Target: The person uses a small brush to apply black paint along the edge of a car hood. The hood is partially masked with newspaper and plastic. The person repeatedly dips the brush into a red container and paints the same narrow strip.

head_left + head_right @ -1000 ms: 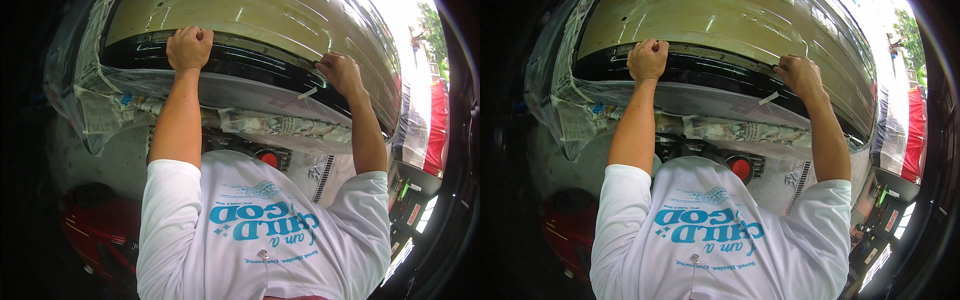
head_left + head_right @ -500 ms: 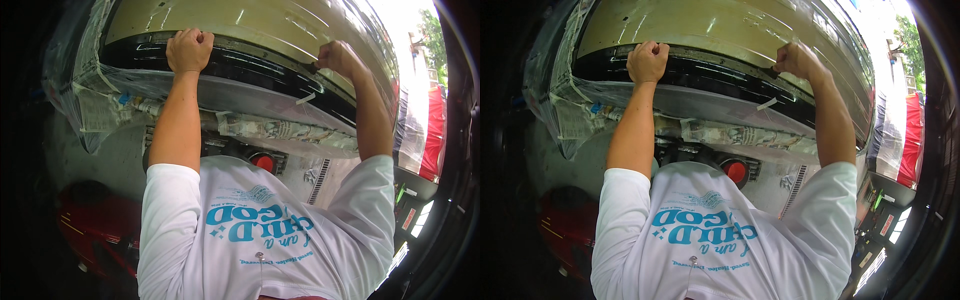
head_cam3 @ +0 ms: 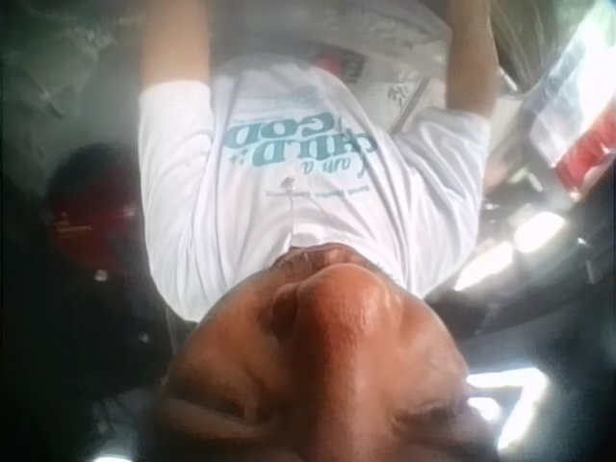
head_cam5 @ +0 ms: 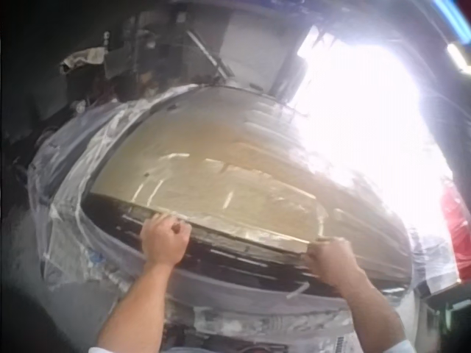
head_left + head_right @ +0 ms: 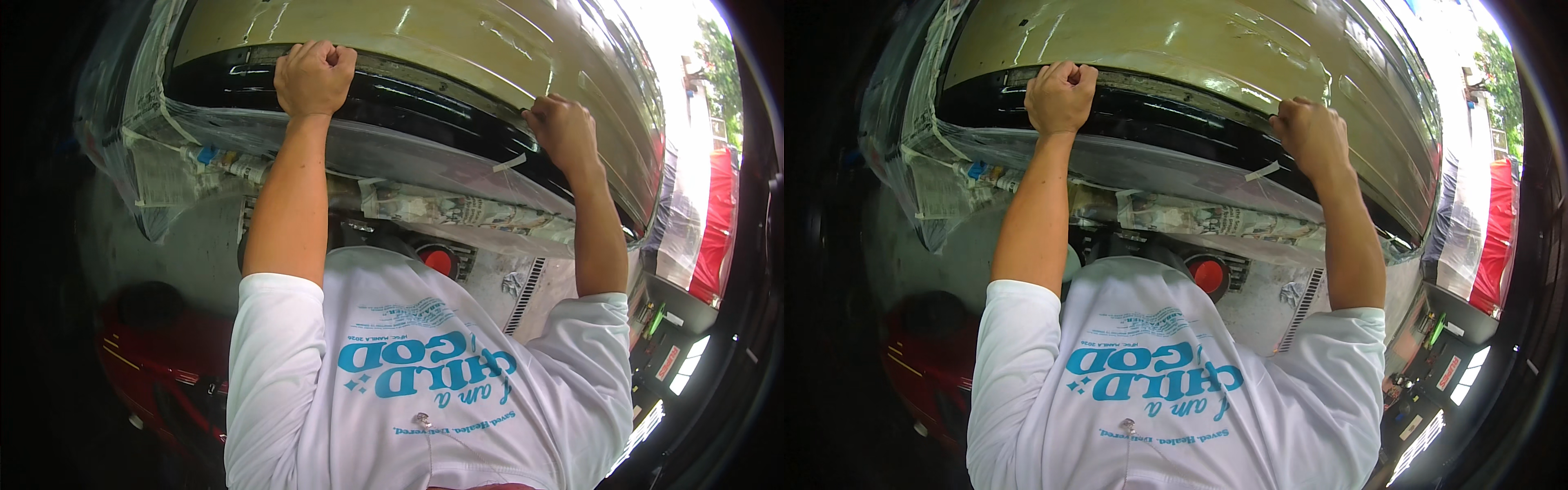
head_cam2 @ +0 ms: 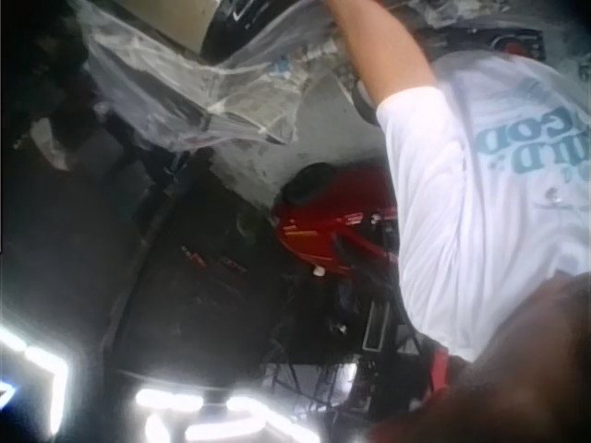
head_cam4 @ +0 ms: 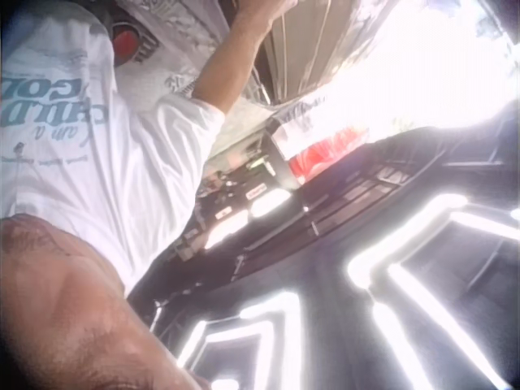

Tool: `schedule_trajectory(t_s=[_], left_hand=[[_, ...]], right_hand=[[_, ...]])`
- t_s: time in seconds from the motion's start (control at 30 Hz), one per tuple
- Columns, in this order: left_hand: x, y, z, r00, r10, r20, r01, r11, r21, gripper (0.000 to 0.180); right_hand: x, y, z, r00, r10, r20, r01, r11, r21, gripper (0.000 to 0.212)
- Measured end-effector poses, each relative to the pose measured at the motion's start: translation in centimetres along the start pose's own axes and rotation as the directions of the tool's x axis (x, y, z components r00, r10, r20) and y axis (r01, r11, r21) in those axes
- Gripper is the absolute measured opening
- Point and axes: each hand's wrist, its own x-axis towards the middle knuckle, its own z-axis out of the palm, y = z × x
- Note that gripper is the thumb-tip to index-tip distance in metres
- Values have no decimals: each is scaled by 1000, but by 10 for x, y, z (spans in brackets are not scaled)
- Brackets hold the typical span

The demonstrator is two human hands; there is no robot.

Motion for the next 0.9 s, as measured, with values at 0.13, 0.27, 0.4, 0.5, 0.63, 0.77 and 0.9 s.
schedule_trajectory(t_s=[0.13,0.27,0.4,0.5,0.63,0.77,0.9], left_hand=[[2,2,-1,998,-4,55,1,998,64,29],[5,3,1,999,-6,32,5,999,40,30],[6,3,0,999,-16,42,14,999,45,27],[4,1,2,1000,7,-5,-7,1000,12,29],[2,-3,2,1000,8,-8,-8,999,41,28],[0,1,-1,1000,4,22,-5,999,33,28],[6,6,3,1000,10,5,-10,1000,-10,29]], right_hand=[[54,10,-36,932,45,360,-92,989,115,23],[51,24,-34,933,30,360,-110,973,204,22],[19,18,-26,990,23,139,-42,990,138,21],[16,20,-20,995,24,100,-37,990,135,20],[38,18,-15,983,-65,170,50,995,90,22],[88,39,-22,861,-92,500,-34,971,238,20],[92,63,-21,819,-138,558,-83,933,352,20]])
